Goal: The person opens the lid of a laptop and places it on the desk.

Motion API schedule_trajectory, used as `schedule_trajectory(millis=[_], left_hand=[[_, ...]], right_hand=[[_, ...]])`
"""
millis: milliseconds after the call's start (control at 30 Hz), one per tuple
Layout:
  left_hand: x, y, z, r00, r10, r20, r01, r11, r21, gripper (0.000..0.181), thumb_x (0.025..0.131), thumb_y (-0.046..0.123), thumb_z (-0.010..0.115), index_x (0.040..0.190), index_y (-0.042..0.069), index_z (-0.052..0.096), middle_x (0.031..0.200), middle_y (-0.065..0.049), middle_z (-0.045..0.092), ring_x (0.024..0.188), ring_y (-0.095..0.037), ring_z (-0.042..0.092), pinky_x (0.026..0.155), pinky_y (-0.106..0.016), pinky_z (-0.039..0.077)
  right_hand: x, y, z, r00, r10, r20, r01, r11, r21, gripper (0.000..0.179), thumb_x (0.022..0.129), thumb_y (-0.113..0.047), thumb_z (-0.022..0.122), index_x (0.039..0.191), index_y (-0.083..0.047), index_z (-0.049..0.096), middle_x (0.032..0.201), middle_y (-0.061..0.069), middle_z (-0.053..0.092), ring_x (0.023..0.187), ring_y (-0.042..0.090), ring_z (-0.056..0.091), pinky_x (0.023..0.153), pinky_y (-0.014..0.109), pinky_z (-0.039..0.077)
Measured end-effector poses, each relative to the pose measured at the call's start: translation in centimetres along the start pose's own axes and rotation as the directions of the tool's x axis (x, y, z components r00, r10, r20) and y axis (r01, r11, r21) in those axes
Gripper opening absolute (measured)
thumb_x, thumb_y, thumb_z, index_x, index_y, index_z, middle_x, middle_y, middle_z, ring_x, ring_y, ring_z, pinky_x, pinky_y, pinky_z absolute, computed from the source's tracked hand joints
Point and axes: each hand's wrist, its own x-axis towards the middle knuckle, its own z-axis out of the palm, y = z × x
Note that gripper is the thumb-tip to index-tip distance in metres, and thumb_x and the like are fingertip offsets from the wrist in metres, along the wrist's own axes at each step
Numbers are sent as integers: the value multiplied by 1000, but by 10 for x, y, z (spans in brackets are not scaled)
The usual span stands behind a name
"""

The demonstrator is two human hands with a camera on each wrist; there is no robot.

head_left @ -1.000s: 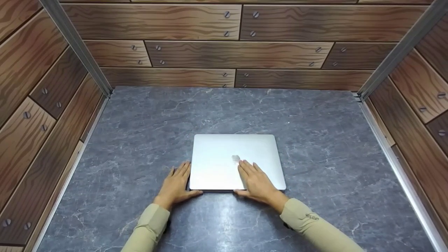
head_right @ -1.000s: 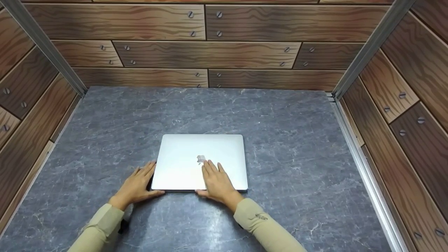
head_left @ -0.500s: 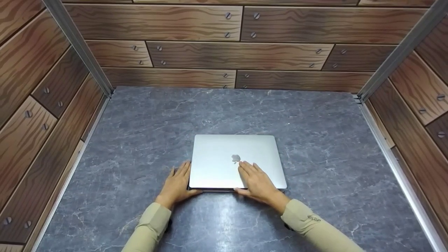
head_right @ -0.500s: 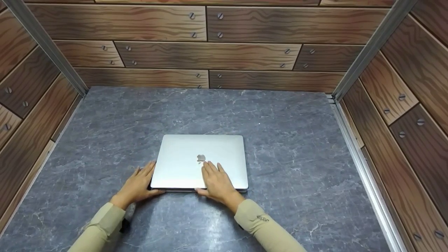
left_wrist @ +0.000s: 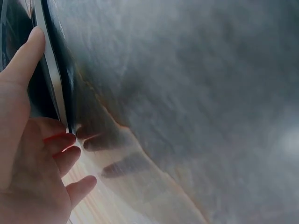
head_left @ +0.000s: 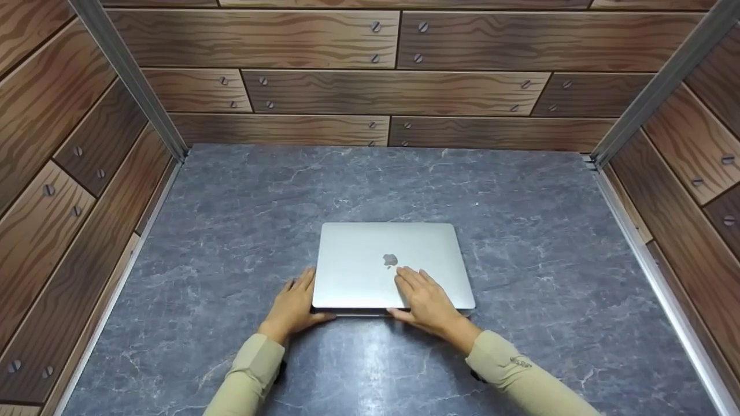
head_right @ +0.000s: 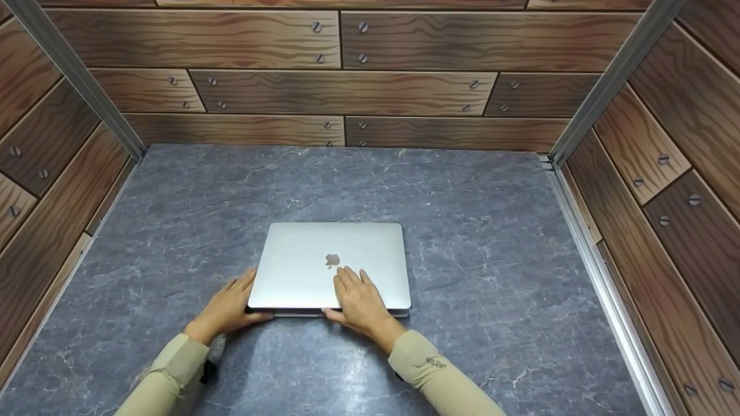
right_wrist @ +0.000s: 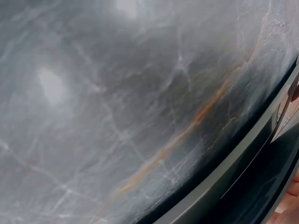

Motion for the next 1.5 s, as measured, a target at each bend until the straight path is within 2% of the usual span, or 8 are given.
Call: schedule_trajectory(millis=[267, 433, 667, 833, 1100, 1500], left_hand=[[0, 0, 1, 1000, 2, -4, -2, 1000, -16, 100, 77, 54, 74, 149, 0, 31, 157, -20, 31, 147, -34, 30, 121, -54, 26], [1, 1, 1, 1000, -5, 2, 5, 1000, -11, 100, 77, 54, 73, 150, 0, 30, 157, -21, 30, 148, -34, 29, 121, -54, 25], [1, 5, 0, 1000, -7, 8, 7, 999, -33, 97, 78, 54, 72, 151, 5, 31, 159, -17, 29, 150, -33, 24, 121, -57, 24], [0, 7, -2, 1000, 0, 8, 0, 999, -50, 94, 78, 50, 73, 150, 6, 33, 158, -17, 31, 149, -34, 26, 119, -58, 27], [-1, 10, -2, 1000, -4, -21, 3, 999, -48, 95, 78, 48, 74, 150, 3, 32, 155, -21, 34, 146, -37, 32, 115, -58, 32], [-4, 14, -2, 999, -21, -36, 18, 997, -73, 98, 79, 47, 74, 151, 0, 27, 155, -24, 32, 146, -38, 31, 115, -58, 31]], right_hand=[[-2, -4, -2, 996, 39, -79, -41, 999, -23, 61, 75, -49, 73, 112, -1, 66, 116, 14, 70, 108, 29, 67, 92, 43, 57], [-3, -6, -5, 992, 74, -105, -76, 997, -8, 58, 79, -49, 71, 111, -1, 66, 114, 15, 71, 107, 30, 68, 92, 44, 56], [-1, -4, -6, 986, 70, -153, -71, 997, -1, 55, 78, -46, 73, 108, -1, 68, 110, 15, 72, 103, 30, 69, 91, 43, 57], [1, -5, -9, 985, 80, -154, -81, 997, 4, 53, 77, -45, 74, 107, -1, 69, 110, 14, 72, 103, 29, 69, 90, 43, 58], [4, -4, -10, 984, 85, -155, -84, 996, 7, 51, 85, -49, 65, 105, -2, 68, 107, 14, 73, 101, 28, 70, 88, 43, 58], [7, -3, -14, 986, 81, -146, -83, 996, -12, 51, 83, -49, 67, 104, -3, 69, 107, 13, 73, 100, 28, 70, 87, 41, 58]])
